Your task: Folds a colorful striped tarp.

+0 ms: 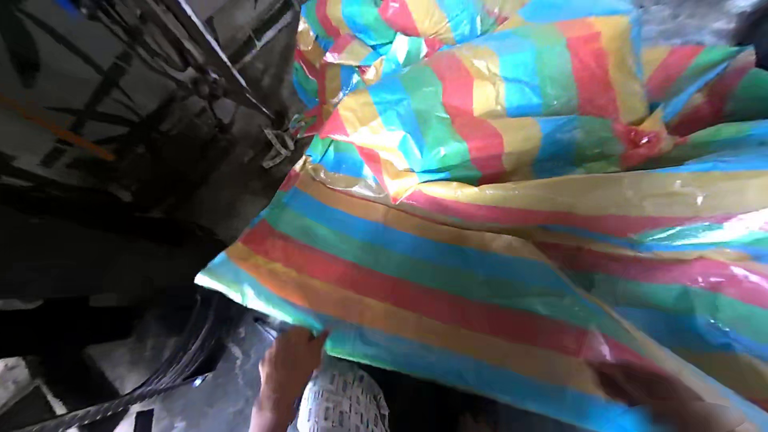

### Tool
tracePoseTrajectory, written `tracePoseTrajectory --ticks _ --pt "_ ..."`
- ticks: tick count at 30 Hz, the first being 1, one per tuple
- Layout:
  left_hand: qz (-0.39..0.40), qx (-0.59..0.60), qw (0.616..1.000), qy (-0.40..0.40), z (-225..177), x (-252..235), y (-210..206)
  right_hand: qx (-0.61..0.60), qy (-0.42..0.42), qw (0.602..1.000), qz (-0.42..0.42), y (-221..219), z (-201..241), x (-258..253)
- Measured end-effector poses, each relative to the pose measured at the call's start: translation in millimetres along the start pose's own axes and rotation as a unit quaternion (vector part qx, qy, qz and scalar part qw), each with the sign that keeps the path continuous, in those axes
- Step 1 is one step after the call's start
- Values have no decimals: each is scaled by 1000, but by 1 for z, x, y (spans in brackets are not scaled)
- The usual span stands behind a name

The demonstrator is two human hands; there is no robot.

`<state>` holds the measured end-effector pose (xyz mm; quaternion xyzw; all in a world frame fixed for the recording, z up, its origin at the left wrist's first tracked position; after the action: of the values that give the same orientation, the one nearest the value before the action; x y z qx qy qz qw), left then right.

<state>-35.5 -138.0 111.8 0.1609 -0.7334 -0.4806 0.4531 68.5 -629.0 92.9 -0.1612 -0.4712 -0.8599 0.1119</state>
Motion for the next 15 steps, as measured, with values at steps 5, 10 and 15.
tracePoseTrajectory --ticks 5,10,15 --pt "-317 99 923 -195 -147 -15 99 32 165 985 -47 -35 122 -133" --pt "-283 31 804 -522 -335 -72 124 85 304 947 -55 -115 143 -237" --pt "-217 -90 864 -444 -445 -149 116 106 256 956 -93 -136 137 -283"
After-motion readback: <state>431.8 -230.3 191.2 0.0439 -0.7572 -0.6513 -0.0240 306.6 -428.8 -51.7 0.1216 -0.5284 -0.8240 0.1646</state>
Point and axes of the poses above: each hand's wrist, its own x-axis away from the middle knuckle, its own y-axis out of the back of the hand, z = x × y, the point moved 3 cm from there along -x, towards the middle knuckle, and after that the axes turned 12 degrees about -z, right-handed, at the moved point
